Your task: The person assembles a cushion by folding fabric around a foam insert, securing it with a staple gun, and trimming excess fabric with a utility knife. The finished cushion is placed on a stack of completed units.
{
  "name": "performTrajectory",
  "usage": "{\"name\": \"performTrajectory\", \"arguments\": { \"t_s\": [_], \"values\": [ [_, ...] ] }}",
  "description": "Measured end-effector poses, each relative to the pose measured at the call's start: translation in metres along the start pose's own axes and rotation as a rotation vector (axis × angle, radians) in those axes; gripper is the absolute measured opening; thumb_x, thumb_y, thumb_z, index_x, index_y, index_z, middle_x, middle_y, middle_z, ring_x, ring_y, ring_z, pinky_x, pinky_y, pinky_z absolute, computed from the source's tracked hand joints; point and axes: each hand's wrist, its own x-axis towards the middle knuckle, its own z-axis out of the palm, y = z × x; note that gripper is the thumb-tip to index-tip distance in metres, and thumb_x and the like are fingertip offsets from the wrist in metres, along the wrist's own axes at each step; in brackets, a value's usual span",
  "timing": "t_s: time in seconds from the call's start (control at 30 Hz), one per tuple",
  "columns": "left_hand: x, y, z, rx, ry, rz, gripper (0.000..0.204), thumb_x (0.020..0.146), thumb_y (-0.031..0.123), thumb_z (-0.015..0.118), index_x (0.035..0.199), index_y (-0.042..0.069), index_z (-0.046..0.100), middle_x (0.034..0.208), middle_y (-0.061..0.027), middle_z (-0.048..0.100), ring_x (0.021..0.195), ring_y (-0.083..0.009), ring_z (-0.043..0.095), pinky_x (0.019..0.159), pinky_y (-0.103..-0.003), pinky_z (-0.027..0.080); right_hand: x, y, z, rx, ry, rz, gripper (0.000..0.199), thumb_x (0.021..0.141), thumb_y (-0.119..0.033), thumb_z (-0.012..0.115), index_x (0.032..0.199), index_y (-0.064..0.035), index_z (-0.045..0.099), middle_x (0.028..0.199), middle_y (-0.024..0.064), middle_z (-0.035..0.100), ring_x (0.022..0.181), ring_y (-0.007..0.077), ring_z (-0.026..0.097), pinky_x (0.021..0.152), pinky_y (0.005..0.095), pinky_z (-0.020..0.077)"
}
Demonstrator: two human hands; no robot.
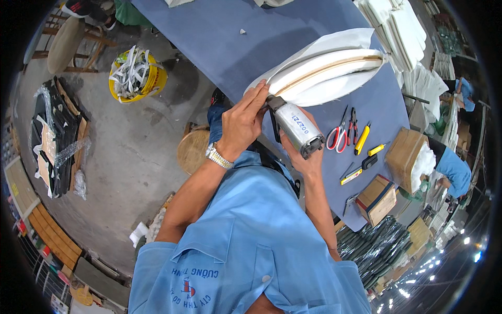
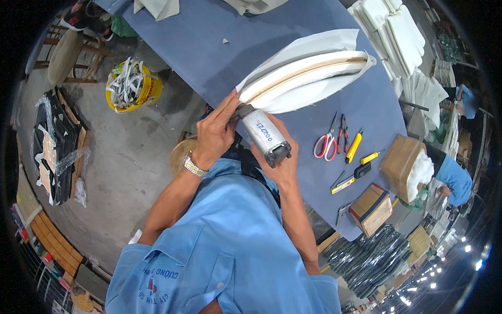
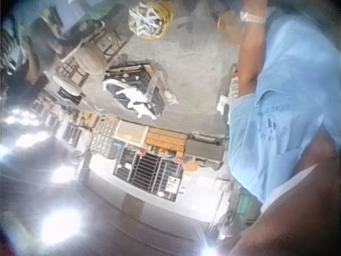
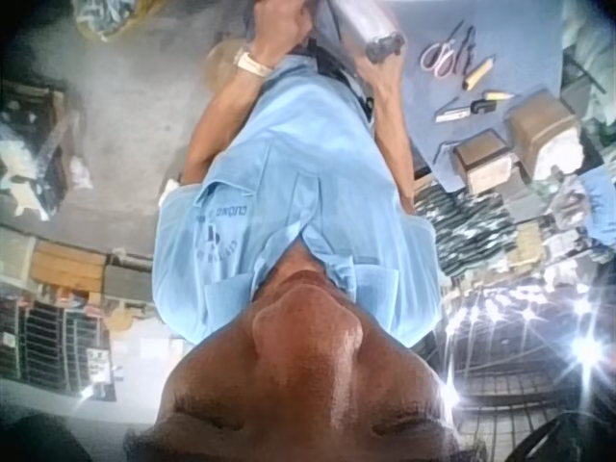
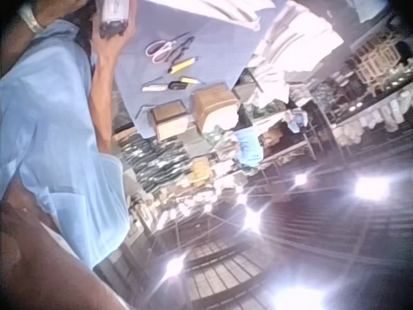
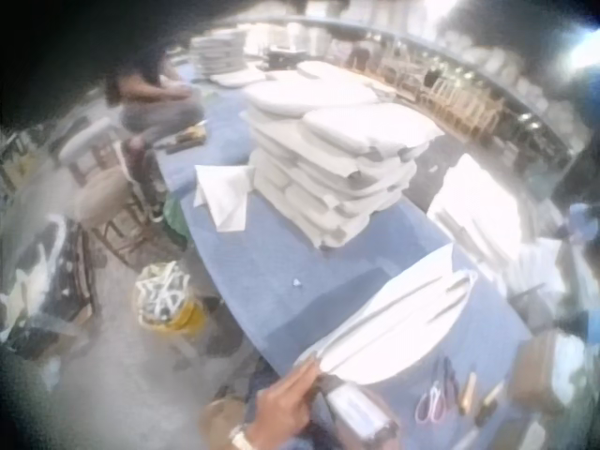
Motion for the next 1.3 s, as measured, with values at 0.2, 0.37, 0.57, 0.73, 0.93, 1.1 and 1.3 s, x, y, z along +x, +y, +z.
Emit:
{"name": "performTrajectory", "arguments": {
  "t_s": [0.2, 0.37, 0.57, 0.73, 0.93, 1.1, 1.3],
  "values": [
    [-0.002, 0.0, -0.001, -0.015, -0.013, -0.019, 0.063, 0.077, -0.009, 0.072, 0.137, 0.005, 0.062, 0.14, -0.0118, 0.063, 0.121, -0.0314, 0.066, 0.099, -0.039, 0.058, 0.007, -0.01, -0.004, -0.056, -0.056, -0.071, 0.058, 0.074, -0.002, 0.076, 0.131, -0.0063, 0.063, 0.119, 0.0147, 0.072, 0.108, 0.0322, 0.072, 0.091, 0.0352, 0.0554],
    [-0.001, 0.001, -0.004, 0.001, -0.035, -0.021, 0.063, 0.076, -0.01, 0.073, 0.137, 0.006, 0.063, 0.14, -0.0117, 0.063, 0.122, -0.0319, 0.066, 0.099, -0.039, 0.058, 0.01, -0.012, -0.012, -0.187, -0.083, -0.141, 0.054, 0.079, -0.005, 0.073, 0.132, -0.0048, 0.063, 0.121, 0.0157, 0.072, 0.11, 0.0326, 0.072, 0.092, 0.0359, 0.0556],
    [-0.004, 0.001, 0.0, -0.025, -0.038, -0.041, 0.061, 0.076, -0.009, 0.074, 0.135, 0.007, 0.064, 0.139, -0.0106, 0.064, 0.123, -0.0342, 0.065, 0.098, -0.039, 0.059, 0.008, -0.008, -0.013, -0.172, -0.08, -0.079, 0.054, 0.079, -0.009, 0.074, 0.132, -0.0047, 0.063, 0.121, 0.0158, 0.072, 0.111, 0.0333, 0.071, 0.093, 0.0368, 0.0555],
    [-0.007, 0.004, 0.003, -0.039, -0.006, -0.065, 0.06, 0.078, -0.01, 0.072, 0.135, 0.006, 0.065, 0.139, -0.0114, 0.064, 0.124, -0.0348, 0.064, 0.099, -0.039, 0.058, 0.012, -0.012, -0.017, -0.181, -0.148, -0.058, 0.057, 0.079, -0.003, 0.075, 0.134, -0.0026, 0.061, 0.119, 0.0124, 0.071, 0.106, 0.0194, 0.07, 0.093, 0.0299, 0.0528],
    [-0.008, 0.007, 0.003, -0.063, 0.006, -0.106, 0.059, 0.079, -0.009, 0.071, 0.136, 0.005, 0.064, 0.14, -0.0138, 0.063, 0.125, -0.0367, 0.062, 0.099, -0.039, 0.057, 0.009, -0.007, -0.008, -0.151, -0.115, -0.002, 0.054, 0.08, -0.001, 0.074, 0.133, -0.0019, 0.061, 0.116, 0.0117, 0.072, 0.103, 0.0171, 0.07, 0.09, 0.029, 0.0534],
    [0.005, -0.005, -0.01, -0.128, -0.023, -0.11, 0.056, 0.082, -0.004, 0.072, 0.137, 0.006, 0.063, 0.14, -0.0136, 0.063, 0.121, -0.0348, 0.065, 0.093, -0.039, 0.059, 0.021, -0.003, 0.001, -0.085, -0.11, -0.053, 0.054, 0.082, 0.0, 0.075, 0.133, 0.0, 0.06, 0.113, 0.0112, 0.073, 0.103, 0.0152, 0.069, 0.09, 0.0288, 0.0534],
    [0.011, -0.014, -0.01, -0.152, 0.007, -0.102, 0.051, 0.084, 0.001, 0.073, 0.134, 0.01, 0.066, 0.139, -0.0109, 0.064, 0.114, -0.0344, 0.068, 0.086, -0.038, 0.06, 0.021, 0.006, 0.008, -0.021, -0.036, -0.178, 0.055, 0.078, -0.005, 0.076, 0.132, -0.0059, 0.063, 0.116, 0.0152, 0.073, 0.105, 0.0266, 0.074, 0.09, 0.0338, 0.0557]
  ]
}}
